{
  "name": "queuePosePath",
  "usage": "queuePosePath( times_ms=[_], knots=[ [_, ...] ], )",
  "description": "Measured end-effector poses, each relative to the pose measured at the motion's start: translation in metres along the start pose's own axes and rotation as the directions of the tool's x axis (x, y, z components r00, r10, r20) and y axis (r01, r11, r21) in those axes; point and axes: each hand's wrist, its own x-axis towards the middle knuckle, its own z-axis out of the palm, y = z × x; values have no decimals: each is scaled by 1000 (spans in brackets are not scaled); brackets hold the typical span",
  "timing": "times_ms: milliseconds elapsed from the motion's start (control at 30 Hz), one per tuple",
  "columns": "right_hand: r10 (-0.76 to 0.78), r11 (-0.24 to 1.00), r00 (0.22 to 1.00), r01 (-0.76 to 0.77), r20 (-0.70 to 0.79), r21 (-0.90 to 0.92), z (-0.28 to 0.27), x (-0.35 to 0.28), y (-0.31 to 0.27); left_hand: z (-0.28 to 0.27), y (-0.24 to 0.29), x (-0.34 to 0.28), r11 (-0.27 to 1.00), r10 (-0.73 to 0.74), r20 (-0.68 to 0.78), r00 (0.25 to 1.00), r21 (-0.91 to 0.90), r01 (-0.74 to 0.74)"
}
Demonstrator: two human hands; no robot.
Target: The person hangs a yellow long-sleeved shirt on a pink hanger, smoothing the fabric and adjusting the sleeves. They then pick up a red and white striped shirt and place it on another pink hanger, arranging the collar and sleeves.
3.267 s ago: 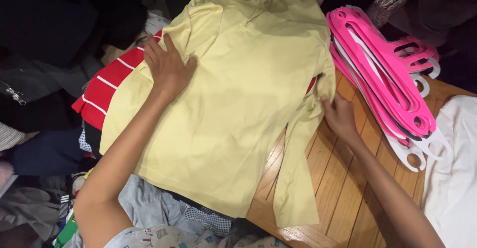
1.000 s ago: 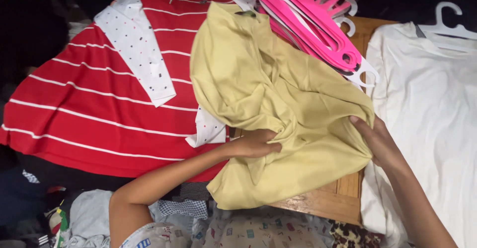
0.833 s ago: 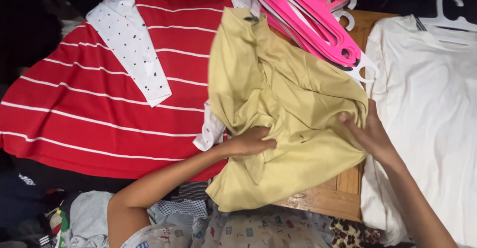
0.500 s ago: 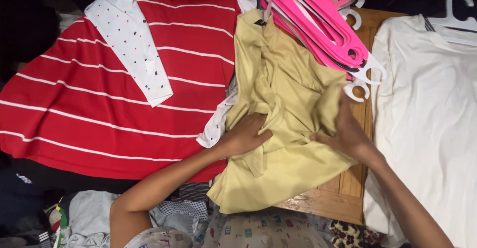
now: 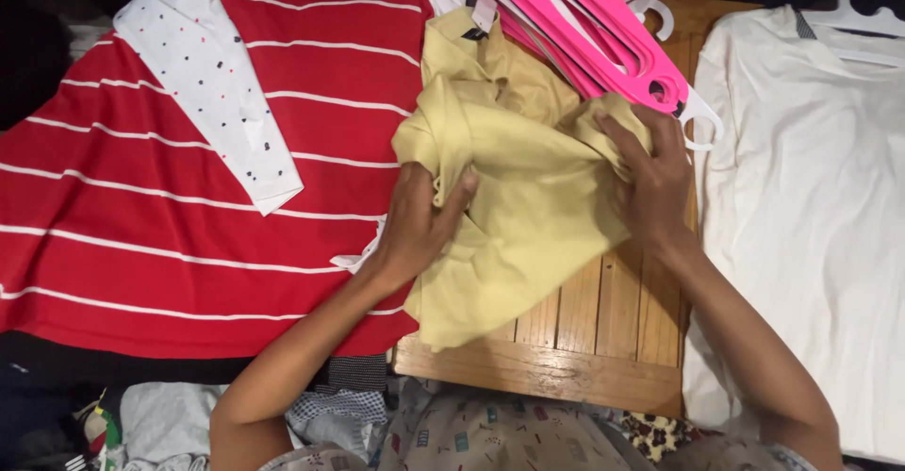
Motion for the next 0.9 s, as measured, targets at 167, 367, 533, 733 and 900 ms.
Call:
queuePosePath(
  times_ms=[167, 367, 533, 733, 900],
  knots=[
    [37, 993, 976, -60, 212, 102, 6, 3, -13, 2, 22, 6, 984, -175, 295, 939, 45, 170],
    [-16, 998, 974, 2, 224, 63, 5, -43, 4, 24, 9, -4, 972, -215, 462, 861, 186, 143],
    [-128, 982, 944, 77, 305, 174, -4, -82, 27, 38, -13, -11, 946, -176, 473, 863, 323, 16],
    [-161, 981, 882, 92, 444, 173, -6, -81, 30, 27, -14, -14, 978, -200, 533, 822, 154, 139],
    [-3, 878, 977, -99, 212, 469, -25, -65, 26, 3, 16, 6, 799, -312, 395, 864, -383, 463]
  ],
)
